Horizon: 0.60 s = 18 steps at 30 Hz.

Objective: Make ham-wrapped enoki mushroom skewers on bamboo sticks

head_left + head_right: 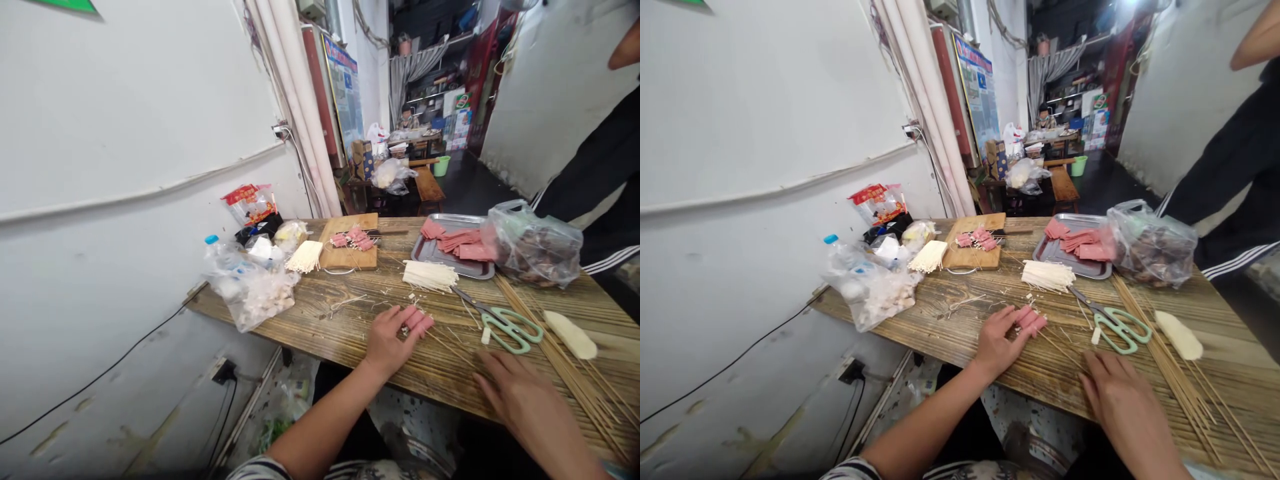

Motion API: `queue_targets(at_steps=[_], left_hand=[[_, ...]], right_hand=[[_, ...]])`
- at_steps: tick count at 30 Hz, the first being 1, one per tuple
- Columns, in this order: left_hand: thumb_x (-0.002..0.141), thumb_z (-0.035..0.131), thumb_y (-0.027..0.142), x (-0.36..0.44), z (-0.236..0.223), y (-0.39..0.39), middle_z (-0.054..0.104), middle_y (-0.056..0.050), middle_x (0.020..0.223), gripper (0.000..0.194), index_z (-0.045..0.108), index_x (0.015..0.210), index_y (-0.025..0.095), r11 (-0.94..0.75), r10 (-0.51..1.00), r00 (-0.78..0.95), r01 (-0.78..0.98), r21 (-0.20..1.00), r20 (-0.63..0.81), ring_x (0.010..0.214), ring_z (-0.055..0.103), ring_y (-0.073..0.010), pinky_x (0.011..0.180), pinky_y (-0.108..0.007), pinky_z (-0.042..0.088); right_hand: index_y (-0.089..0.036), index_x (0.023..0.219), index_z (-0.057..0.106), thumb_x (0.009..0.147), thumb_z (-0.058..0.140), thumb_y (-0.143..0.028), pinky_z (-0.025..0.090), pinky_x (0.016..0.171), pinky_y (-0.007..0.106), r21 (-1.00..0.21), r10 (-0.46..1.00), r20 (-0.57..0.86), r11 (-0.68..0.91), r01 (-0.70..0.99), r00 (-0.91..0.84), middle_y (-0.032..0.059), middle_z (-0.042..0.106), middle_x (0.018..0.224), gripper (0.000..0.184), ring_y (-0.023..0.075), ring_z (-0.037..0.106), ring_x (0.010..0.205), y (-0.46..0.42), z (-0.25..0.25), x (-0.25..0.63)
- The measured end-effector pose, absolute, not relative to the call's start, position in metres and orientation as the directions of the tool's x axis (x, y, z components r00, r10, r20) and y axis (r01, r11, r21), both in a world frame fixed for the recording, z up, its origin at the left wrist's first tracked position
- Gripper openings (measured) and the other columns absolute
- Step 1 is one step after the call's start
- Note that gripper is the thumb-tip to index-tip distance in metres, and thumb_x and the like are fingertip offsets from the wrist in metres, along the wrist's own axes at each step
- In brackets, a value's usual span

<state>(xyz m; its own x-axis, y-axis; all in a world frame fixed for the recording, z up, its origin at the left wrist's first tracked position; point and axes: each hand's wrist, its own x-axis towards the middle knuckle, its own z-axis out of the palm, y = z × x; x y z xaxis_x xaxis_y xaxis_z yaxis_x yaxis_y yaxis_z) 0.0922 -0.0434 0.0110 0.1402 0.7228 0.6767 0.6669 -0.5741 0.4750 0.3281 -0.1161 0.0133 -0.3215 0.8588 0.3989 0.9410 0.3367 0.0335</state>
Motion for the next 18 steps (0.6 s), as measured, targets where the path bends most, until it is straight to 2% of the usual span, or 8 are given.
queue_targets(at_steps=[2,5,8,10,12,15,18], left_hand=[[0.087,0.062,0.031,0.089,0.009,-0.041,0.074,-0.007,0.099,0.021,0.070,0.103,0.020,-0.511,0.738,-0.005,0.648,0.565,0.674,0.097,0.069,-0.0217,0.089,-0.039,0.058],[0.090,0.054,0.025,0.084,0.006,-0.035,0.074,-0.009,0.098,0.021,0.071,0.099,0.017,-0.434,0.752,-0.176,0.593,0.678,0.635,0.093,0.070,-0.0202,0.087,-0.039,0.059],[0.091,0.051,0.022,0.077,0.002,-0.031,0.074,-0.010,0.102,0.024,0.071,0.103,0.016,-0.442,0.739,-0.226,0.548,0.710,0.635,0.097,0.069,-0.0203,0.090,-0.040,0.057],[0.091,0.050,0.021,0.073,0.000,-0.030,0.073,-0.010,0.105,0.026,0.070,0.105,0.017,-0.452,0.730,-0.248,0.523,0.722,0.637,0.100,0.068,-0.0202,0.093,-0.040,0.056],[0.090,0.050,0.021,0.069,-0.002,-0.030,0.073,-0.010,0.107,0.026,0.071,0.106,0.017,-0.425,0.745,-0.290,0.488,0.763,0.601,0.102,0.068,-0.0202,0.094,-0.039,0.055],[0.088,0.052,0.021,0.063,-0.006,-0.029,0.073,-0.010,0.108,0.027,0.071,0.107,0.017,-0.345,0.798,-0.356,0.391,0.853,0.486,0.103,0.068,-0.0209,0.096,-0.038,0.054],[0.087,0.054,0.021,0.061,-0.009,-0.027,0.073,-0.010,0.108,0.027,0.071,0.108,0.017,-0.277,0.840,-0.393,0.284,0.918,0.375,0.101,0.069,-0.0218,0.094,-0.038,0.055]], right_hand=[[-0.012,0.114,0.061,0.093,0.041,-0.032,0.049,0.081,0.041,0.004,0.866,0.418,0.298,0.954,-0.273,0.0133,0.064,0.101,0.035,0.0259,0.061,0.090,-0.118,0.011,0.334],[-0.014,0.098,0.064,0.094,0.038,-0.031,0.049,0.077,0.040,-0.060,0.890,0.383,0.289,0.955,-0.245,0.0111,0.063,0.088,0.031,0.0244,0.060,0.081,-0.118,0.009,0.337],[-0.019,0.079,0.061,0.093,0.038,-0.032,0.048,0.074,0.038,-0.182,0.915,0.336,0.296,0.938,-0.224,0.0085,0.062,0.079,0.030,0.0234,0.060,0.076,-0.115,0.010,0.338],[-0.021,0.075,0.057,0.091,0.038,-0.035,0.047,0.069,0.037,-0.309,0.944,0.281,0.257,0.916,-0.170,0.0073,0.063,0.075,0.028,0.0222,0.061,0.071,-0.112,0.010,0.341],[-0.022,0.076,0.055,0.088,0.040,-0.040,0.047,0.065,0.035,-0.461,0.978,0.177,0.177,0.870,-0.105,0.0060,0.063,0.071,0.026,0.0210,0.060,0.064,-0.107,0.010,0.344],[-0.022,0.077,0.057,0.080,0.050,-0.051,0.046,0.064,0.032,-0.672,0.997,-0.013,0.050,0.739,-0.080,0.0047,0.063,0.070,0.030,0.0197,0.059,0.064,-0.099,0.016,0.349],[-0.020,0.064,0.054,0.072,0.060,-0.062,0.037,0.052,0.025,-0.826,0.960,-0.231,-0.108,0.553,-0.157,-0.0012,0.050,0.055,0.043,0.0116,0.046,0.051,-0.097,0.029,0.346]])
